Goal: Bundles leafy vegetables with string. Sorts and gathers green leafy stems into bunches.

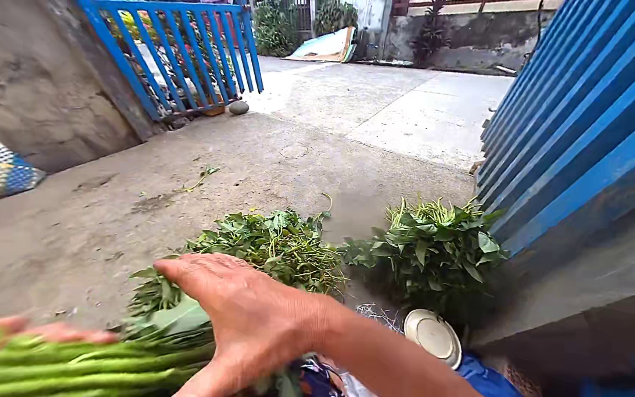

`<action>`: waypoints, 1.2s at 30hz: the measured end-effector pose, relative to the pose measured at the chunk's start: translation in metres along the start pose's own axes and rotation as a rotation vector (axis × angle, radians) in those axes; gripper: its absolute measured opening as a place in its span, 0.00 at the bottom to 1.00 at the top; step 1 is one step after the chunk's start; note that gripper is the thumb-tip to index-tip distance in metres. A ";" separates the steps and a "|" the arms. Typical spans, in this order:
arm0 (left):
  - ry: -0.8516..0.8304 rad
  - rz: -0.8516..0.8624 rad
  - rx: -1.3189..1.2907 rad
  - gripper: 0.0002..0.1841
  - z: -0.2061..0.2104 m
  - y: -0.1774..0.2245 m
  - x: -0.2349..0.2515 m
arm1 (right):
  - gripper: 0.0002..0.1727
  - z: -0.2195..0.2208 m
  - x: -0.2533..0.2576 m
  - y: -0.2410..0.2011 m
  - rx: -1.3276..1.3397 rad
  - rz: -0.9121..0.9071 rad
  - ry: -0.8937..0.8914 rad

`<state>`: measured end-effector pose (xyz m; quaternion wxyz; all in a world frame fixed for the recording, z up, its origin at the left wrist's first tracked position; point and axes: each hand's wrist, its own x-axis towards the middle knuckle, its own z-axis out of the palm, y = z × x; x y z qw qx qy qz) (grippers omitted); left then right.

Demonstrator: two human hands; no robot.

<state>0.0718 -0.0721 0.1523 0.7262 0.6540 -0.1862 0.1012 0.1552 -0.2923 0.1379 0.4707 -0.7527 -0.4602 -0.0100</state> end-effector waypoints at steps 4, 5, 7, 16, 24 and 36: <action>0.138 0.015 -0.262 0.21 0.033 -0.018 0.037 | 0.68 -0.026 0.010 0.007 0.441 0.145 -0.468; 0.141 0.028 -0.329 0.23 0.043 -0.024 0.049 | 0.70 -0.030 0.004 0.016 0.503 0.145 -0.442; 0.029 0.043 -0.444 0.25 0.058 -0.037 0.075 | 0.70 -0.042 -0.009 0.033 0.556 0.130 -0.315; 0.031 -0.081 0.277 0.46 0.146 -0.103 0.165 | 0.42 -0.074 -0.056 0.114 -0.073 0.286 0.565; -0.072 -0.281 0.010 0.41 0.170 -0.208 0.217 | 0.76 -0.079 -0.145 0.202 0.068 0.554 0.390; -0.822 -0.429 0.535 0.69 0.196 -0.401 0.354 | 0.49 -0.135 -0.161 0.387 0.262 0.504 1.142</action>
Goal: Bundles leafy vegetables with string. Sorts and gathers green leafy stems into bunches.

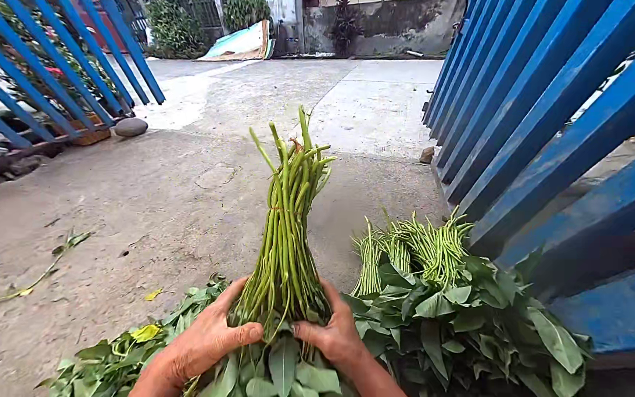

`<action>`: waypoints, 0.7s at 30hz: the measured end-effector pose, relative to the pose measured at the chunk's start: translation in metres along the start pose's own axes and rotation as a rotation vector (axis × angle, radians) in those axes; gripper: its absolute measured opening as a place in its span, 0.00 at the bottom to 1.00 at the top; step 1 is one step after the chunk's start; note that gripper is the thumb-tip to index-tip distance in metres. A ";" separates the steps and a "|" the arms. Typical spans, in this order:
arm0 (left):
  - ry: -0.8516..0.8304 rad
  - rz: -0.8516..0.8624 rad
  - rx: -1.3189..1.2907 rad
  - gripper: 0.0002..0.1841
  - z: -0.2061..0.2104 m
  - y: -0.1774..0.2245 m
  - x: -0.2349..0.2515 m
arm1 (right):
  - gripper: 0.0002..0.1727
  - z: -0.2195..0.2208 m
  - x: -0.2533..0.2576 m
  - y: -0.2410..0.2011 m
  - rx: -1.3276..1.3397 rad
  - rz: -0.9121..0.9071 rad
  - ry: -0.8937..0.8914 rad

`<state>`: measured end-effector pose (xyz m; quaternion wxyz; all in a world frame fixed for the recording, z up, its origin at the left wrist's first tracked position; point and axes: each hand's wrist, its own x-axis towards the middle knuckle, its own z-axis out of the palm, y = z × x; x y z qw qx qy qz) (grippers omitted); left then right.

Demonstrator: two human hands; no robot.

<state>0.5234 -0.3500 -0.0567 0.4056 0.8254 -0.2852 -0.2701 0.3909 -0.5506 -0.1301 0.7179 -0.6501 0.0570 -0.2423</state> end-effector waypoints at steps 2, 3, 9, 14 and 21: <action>0.039 -0.073 -0.057 0.65 0.022 -0.014 0.042 | 0.46 -0.021 0.032 0.038 -0.016 0.057 0.099; 0.072 -0.099 -0.110 0.62 0.041 -0.024 0.061 | 0.46 -0.032 0.041 0.060 -0.011 0.114 0.152; 0.008 -0.364 -0.337 0.41 0.209 -0.125 0.113 | 0.38 -0.084 -0.003 0.189 0.000 0.679 0.487; 0.117 -0.363 -0.355 0.34 0.239 -0.149 0.115 | 0.54 -0.068 0.004 0.177 -0.155 0.837 0.490; 0.206 -0.233 -0.072 0.34 0.238 -0.134 0.126 | 0.41 -0.029 0.041 0.024 -1.173 0.668 -0.146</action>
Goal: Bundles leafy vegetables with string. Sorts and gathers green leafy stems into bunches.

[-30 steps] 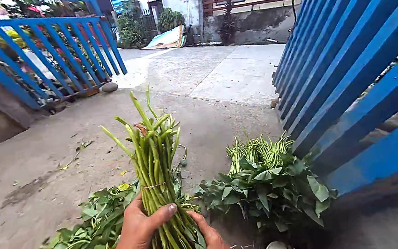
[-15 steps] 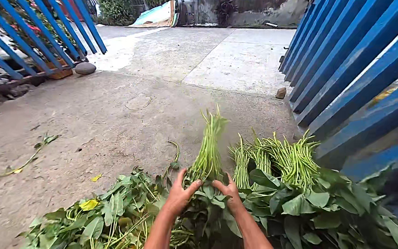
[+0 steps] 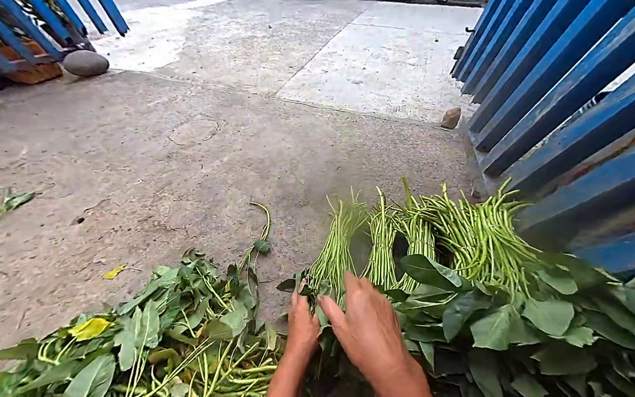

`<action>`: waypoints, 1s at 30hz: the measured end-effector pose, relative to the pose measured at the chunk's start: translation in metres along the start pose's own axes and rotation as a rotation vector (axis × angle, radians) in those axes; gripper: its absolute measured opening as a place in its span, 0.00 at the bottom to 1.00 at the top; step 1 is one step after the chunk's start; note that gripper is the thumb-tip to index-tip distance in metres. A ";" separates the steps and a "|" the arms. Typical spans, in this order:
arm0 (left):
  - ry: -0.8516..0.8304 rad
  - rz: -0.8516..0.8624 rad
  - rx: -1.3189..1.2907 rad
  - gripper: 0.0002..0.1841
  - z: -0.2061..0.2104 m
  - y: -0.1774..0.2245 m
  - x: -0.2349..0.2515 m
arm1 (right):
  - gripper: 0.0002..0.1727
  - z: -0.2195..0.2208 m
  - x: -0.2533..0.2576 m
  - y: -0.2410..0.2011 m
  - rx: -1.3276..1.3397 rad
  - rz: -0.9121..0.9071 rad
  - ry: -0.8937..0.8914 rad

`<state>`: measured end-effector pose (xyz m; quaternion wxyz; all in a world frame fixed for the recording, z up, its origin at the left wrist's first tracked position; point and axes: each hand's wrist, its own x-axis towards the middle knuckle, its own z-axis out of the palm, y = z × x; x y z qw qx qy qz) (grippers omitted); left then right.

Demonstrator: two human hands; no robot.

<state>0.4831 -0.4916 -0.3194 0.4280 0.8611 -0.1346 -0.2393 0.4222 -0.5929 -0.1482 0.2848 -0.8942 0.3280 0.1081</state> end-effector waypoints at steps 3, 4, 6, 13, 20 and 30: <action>0.095 0.010 0.107 0.27 0.019 0.019 -0.016 | 0.37 0.006 0.036 -0.038 -0.058 -0.171 0.327; 0.094 0.014 0.119 0.27 0.021 0.025 -0.021 | 0.40 0.015 0.058 -0.044 -0.071 -0.168 0.385; 0.066 0.082 0.119 0.30 0.023 0.020 -0.019 | 0.53 0.047 0.110 -0.031 -0.068 -0.055 0.422; -0.044 -0.096 0.223 0.29 -0.091 -0.016 0.049 | 0.57 0.123 0.177 0.046 0.102 0.224 0.174; -0.118 -0.333 0.729 0.39 -0.100 -0.061 0.093 | 0.58 0.129 0.185 0.053 0.113 0.200 0.175; 0.419 -0.133 0.344 0.17 -0.164 0.074 0.056 | 0.58 0.132 0.184 0.057 0.082 0.185 0.139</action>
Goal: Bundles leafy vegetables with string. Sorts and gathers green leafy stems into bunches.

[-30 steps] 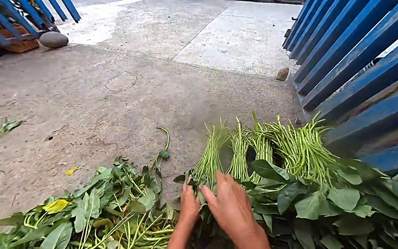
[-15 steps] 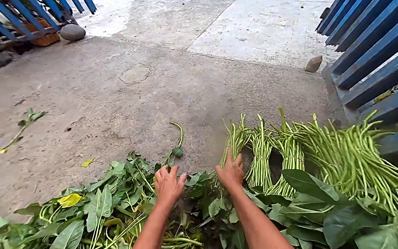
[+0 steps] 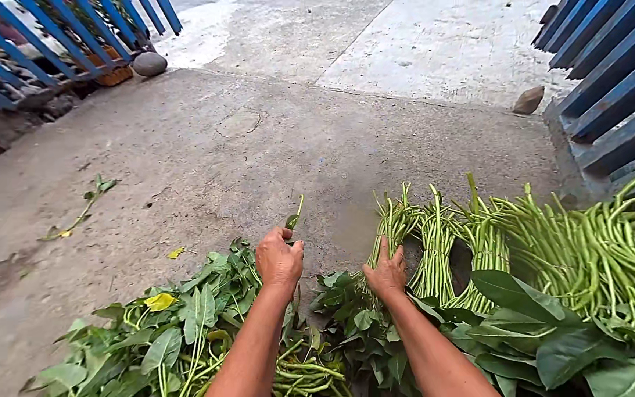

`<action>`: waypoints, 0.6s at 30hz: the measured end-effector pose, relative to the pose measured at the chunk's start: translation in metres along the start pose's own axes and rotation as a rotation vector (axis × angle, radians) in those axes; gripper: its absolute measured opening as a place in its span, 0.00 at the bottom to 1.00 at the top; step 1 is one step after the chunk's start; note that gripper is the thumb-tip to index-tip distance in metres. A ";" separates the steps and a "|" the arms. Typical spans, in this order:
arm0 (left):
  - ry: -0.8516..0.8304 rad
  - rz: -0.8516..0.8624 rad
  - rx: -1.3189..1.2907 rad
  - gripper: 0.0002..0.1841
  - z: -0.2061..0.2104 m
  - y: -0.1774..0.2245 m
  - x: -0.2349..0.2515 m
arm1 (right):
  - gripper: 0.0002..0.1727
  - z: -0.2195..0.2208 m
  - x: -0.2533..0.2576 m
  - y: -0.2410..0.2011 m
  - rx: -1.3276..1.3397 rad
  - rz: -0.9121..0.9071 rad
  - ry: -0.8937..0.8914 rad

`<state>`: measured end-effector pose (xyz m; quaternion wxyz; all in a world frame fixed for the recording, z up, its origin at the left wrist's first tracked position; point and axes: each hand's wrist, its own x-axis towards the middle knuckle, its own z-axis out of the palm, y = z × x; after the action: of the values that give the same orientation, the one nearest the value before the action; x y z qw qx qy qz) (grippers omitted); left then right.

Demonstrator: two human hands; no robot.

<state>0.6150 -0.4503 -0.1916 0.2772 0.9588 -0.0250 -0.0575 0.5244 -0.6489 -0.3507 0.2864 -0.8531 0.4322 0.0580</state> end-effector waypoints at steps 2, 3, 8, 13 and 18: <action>0.048 0.028 -0.096 0.11 -0.059 0.015 -0.013 | 0.60 -0.020 -0.006 -0.012 -0.049 -0.002 -0.069; 0.049 0.064 -0.125 0.08 -0.089 0.016 -0.023 | 0.62 -0.034 -0.015 -0.023 -0.062 -0.035 -0.064; -0.038 0.251 -0.321 0.09 -0.209 0.002 -0.109 | 0.51 -0.092 -0.124 -0.091 0.212 -1.017 0.722; 0.071 0.473 -0.254 0.06 -0.302 -0.011 -0.221 | 0.16 -0.170 -0.262 -0.133 -0.082 -1.520 0.922; 0.489 0.442 -0.258 0.30 -0.362 -0.030 -0.323 | 0.12 -0.195 -0.344 -0.136 0.007 -1.424 0.145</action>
<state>0.3397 -0.2080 0.1278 0.3996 0.8726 -0.1575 0.2326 0.3869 -0.4485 -0.0099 0.2279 -0.9288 -0.2117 -0.2015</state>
